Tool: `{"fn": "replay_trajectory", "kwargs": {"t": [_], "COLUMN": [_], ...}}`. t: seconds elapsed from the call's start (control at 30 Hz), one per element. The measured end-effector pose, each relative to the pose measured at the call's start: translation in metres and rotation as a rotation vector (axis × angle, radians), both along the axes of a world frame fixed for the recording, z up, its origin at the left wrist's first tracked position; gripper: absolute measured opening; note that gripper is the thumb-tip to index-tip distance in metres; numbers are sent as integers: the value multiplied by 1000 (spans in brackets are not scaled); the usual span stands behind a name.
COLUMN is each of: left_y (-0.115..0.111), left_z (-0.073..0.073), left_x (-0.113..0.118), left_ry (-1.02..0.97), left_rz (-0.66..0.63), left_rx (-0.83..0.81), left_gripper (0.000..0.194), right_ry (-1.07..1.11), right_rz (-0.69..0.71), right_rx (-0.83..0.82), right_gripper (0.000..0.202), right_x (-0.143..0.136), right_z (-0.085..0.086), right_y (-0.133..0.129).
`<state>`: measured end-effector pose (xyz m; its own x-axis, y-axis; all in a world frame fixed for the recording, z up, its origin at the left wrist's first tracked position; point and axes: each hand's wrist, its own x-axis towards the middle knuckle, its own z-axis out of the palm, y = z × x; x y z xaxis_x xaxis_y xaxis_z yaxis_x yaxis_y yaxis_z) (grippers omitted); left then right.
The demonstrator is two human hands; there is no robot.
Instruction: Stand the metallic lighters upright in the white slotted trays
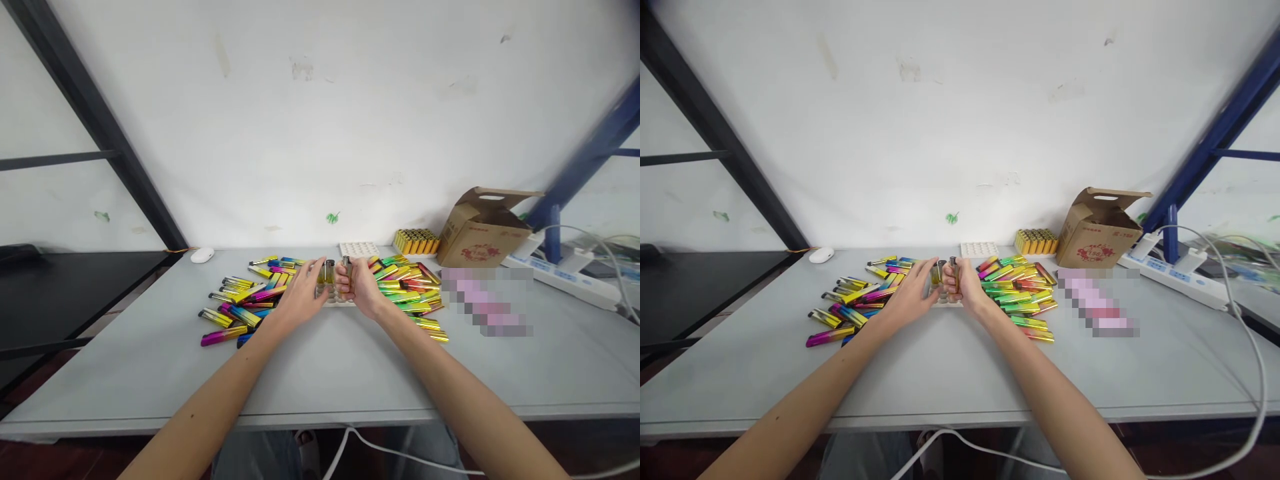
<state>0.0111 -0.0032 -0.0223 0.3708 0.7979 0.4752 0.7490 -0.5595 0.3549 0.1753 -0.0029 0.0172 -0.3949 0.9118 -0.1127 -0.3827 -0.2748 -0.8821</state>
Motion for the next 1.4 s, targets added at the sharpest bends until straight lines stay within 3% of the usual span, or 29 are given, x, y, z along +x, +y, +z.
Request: {"fn": "replay_trajectory", "kwargs": {"t": [0.7, 0.83, 1.1, 1.23, 1.4], "left_y": [1, 1, 2, 3, 4], "left_z": [-1, 1, 0, -2, -4], "left_x": [-1, -2, -3, -4, -5], "left_ry": [16, 25, 29, 37, 52], "left_rz": [50, 91, 108, 109, 121], "left_rx": [4, 14, 5, 8, 4], "left_gripper": [65, 63, 63, 61, 59], "right_ry": [-42, -17, -45, -170, -427], "right_rz": [79, -27, -424, -437, -476], "right_rx": [44, 79, 259, 327, 585], "right_gripper": [29, 34, 33, 31, 38], "right_x": [0, 1, 7, 11, 17], "right_z": [-9, -6, -10, -16, -30], "right_y": [2, 1, 10, 17, 28]}}
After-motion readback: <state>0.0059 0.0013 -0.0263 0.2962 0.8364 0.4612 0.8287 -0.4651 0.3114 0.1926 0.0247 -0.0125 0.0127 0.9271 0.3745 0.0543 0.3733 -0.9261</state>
